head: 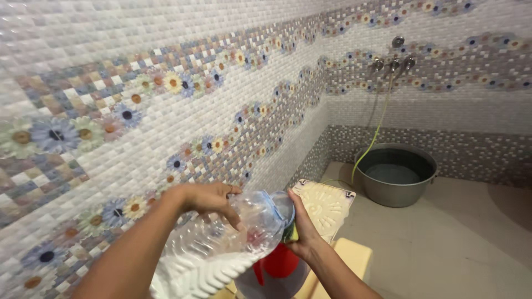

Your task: The person cleans a washing machine by wiping the exterior surfaces and buttons with a sponge and pouring water from a bucket and a small red pitcher onto the machine's components, including the inner tub and drainage hose.

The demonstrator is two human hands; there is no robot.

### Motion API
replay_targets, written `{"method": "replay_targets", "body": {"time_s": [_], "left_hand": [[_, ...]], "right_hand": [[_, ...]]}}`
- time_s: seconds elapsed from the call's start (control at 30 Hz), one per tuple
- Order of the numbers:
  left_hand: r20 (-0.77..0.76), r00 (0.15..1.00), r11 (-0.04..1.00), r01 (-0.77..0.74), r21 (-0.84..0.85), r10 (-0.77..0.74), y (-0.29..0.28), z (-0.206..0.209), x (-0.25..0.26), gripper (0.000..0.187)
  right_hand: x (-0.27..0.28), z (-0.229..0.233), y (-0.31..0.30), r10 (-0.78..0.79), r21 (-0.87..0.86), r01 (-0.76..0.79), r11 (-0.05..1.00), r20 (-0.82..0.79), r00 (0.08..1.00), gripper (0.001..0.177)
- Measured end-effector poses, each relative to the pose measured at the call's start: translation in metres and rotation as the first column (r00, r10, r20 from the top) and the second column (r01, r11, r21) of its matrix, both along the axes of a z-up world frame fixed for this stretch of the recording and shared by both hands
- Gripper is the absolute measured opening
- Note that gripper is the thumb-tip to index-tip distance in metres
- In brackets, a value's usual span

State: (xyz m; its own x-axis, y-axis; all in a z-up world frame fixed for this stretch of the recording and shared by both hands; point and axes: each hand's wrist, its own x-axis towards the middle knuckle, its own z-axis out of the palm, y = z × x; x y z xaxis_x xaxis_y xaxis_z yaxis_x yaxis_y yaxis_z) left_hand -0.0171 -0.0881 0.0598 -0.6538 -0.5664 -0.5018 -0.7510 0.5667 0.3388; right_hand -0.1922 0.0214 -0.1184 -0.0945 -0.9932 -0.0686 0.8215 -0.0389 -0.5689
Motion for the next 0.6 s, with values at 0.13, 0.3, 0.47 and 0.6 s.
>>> {"method": "replay_targets", "body": {"time_s": [0.13, 0.3, 0.47, 0.6], "left_hand": [[0.136, 0.99, 0.996, -0.048, 0.081, 0.037, -0.019, 0.0, -0.016, 0.116], [0.28, 0.959, 0.946, -0.128, 0.297, 0.042, -0.038, -0.013, -0.025, 0.108], [0.245, 0.957, 0.929, -0.227, 0.291, 0.157, -0.052, -0.026, -0.025, 0.09], [0.204, 0.961, 0.83, -0.266, 0.49, 0.187, -0.066, -0.039, -0.02, 0.071]], "right_hand": [[0.001, -0.009, 0.003, -0.04, 0.086, 0.044, 0.995, -0.049, 0.998, 0.074], [0.008, -0.015, 0.002, -0.03, 0.251, 0.035, 0.967, -0.025, 0.999, 0.07], [0.007, -0.02, -0.004, 0.082, 0.137, -0.091, 0.986, 0.074, 0.994, 0.066], [0.005, -0.023, -0.008, 0.095, 0.201, -0.104, 0.974, 0.053, 0.994, 0.066]]}}
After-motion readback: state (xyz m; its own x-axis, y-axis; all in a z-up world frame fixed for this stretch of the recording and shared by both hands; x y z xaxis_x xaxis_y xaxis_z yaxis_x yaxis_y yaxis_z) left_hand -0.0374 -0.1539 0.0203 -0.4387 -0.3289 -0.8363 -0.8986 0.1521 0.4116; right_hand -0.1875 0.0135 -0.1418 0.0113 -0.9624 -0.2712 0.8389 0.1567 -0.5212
